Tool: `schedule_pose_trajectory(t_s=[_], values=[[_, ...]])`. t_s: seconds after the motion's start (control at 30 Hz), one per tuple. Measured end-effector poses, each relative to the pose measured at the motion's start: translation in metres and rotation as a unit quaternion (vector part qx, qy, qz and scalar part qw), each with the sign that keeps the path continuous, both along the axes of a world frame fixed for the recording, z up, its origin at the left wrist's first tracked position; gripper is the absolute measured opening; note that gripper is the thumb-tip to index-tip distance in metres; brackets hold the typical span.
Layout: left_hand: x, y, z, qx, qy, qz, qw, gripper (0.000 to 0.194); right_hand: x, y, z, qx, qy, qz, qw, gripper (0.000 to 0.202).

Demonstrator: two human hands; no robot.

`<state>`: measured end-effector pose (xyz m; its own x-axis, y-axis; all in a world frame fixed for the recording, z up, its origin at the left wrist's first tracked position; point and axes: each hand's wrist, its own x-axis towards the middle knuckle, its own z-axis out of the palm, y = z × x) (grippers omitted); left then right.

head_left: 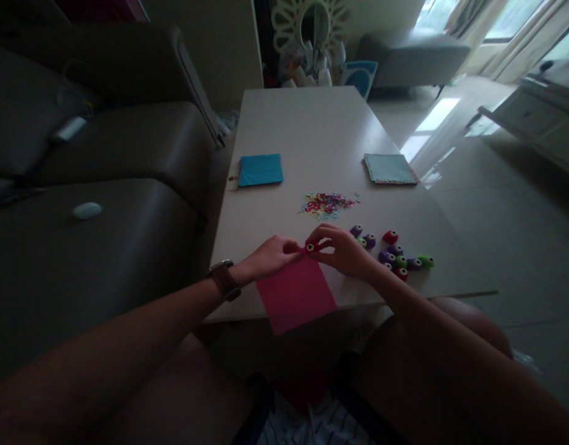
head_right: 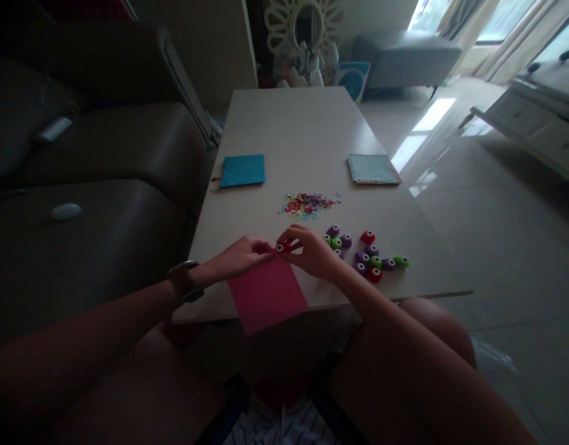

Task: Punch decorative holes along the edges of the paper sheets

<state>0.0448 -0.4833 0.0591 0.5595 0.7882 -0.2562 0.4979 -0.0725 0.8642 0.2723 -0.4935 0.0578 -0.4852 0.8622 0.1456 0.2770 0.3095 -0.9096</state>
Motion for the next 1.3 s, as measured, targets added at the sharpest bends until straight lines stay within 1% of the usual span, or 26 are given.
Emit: schedule_pose_trajectory(t_s=[0.1,0.23,0.33,0.47,0.53,0.6,0.67,0.77,0.83,0.87,0.93,1.0,1.03,1.1,1.13,1.2,1.3], values=[[0.001,0.0,-0.001,-0.063,-0.05,-0.008,0.997,0.036,-0.002,0.0,0.001,-0.011,0.02,-0.005,1.0,0.012],[0.0,0.0,-0.001,-0.131,-0.059,0.0,0.99,0.038,-0.001,0.001,0.003,-0.02,0.051,-0.024,0.998,0.017],[-0.001,0.001,0.0,-0.129,-0.056,0.004,0.99,0.035,0.002,0.004,0.001,-0.021,0.062,-0.053,0.996,0.021],[-0.003,0.002,0.001,-0.11,-0.06,-0.002,0.992,0.034,0.007,0.011,-0.006,-0.013,0.034,-0.112,0.993,0.02],[-0.004,0.002,0.0,-0.103,-0.065,-0.006,0.992,0.034,0.01,0.013,-0.011,-0.012,0.019,-0.115,0.993,0.017],[-0.005,0.003,-0.001,-0.092,-0.065,-0.01,0.994,0.033,0.013,0.014,-0.014,0.0,-0.02,-0.099,0.995,0.013],[-0.005,0.004,-0.002,-0.074,-0.061,-0.014,0.995,0.032,0.016,0.013,-0.017,0.035,-0.102,-0.088,0.99,0.008],[-0.005,0.004,-0.001,-0.048,-0.065,-0.032,0.996,0.03,0.019,0.01,-0.019,0.079,-0.248,-0.081,0.962,0.009],[-0.004,0.004,0.001,-0.041,-0.074,-0.048,0.995,0.029,0.02,0.009,-0.018,0.078,-0.302,-0.077,0.947,0.012],[-0.004,0.004,0.002,-0.037,-0.075,-0.053,0.995,0.029,0.02,0.009,-0.018,0.078,-0.309,-0.074,0.945,0.013],[-0.003,0.003,0.003,-0.028,-0.073,-0.06,0.995,0.027,0.019,0.009,-0.014,0.086,-0.277,-0.069,0.955,0.014],[-0.002,0.002,0.004,-0.018,-0.071,-0.066,0.995,0.024,0.017,0.009,-0.009,0.086,-0.196,-0.05,0.975,0.008],[-0.001,0.002,0.005,-0.013,-0.072,-0.07,0.995,0.022,0.015,0.009,-0.005,0.07,-0.151,-0.031,0.986,0.008],[0.0,0.001,0.005,-0.006,-0.081,-0.08,0.993,0.022,0.013,0.008,0.003,0.014,-0.076,0.017,0.997,0.02],[0.001,0.0,0.005,-0.003,-0.088,-0.085,0.993,0.023,0.012,0.006,0.006,-0.017,-0.049,0.039,0.998,0.023],[0.002,0.0,0.005,0.0,-0.099,-0.092,0.991,0.024,0.01,0.004,0.009,-0.063,-0.015,0.061,0.996,0.021],[0.003,-0.001,0.006,0.005,-0.107,-0.089,0.99,0.023,0.01,0.003,0.009,-0.108,0.024,0.051,0.993,0.017]])
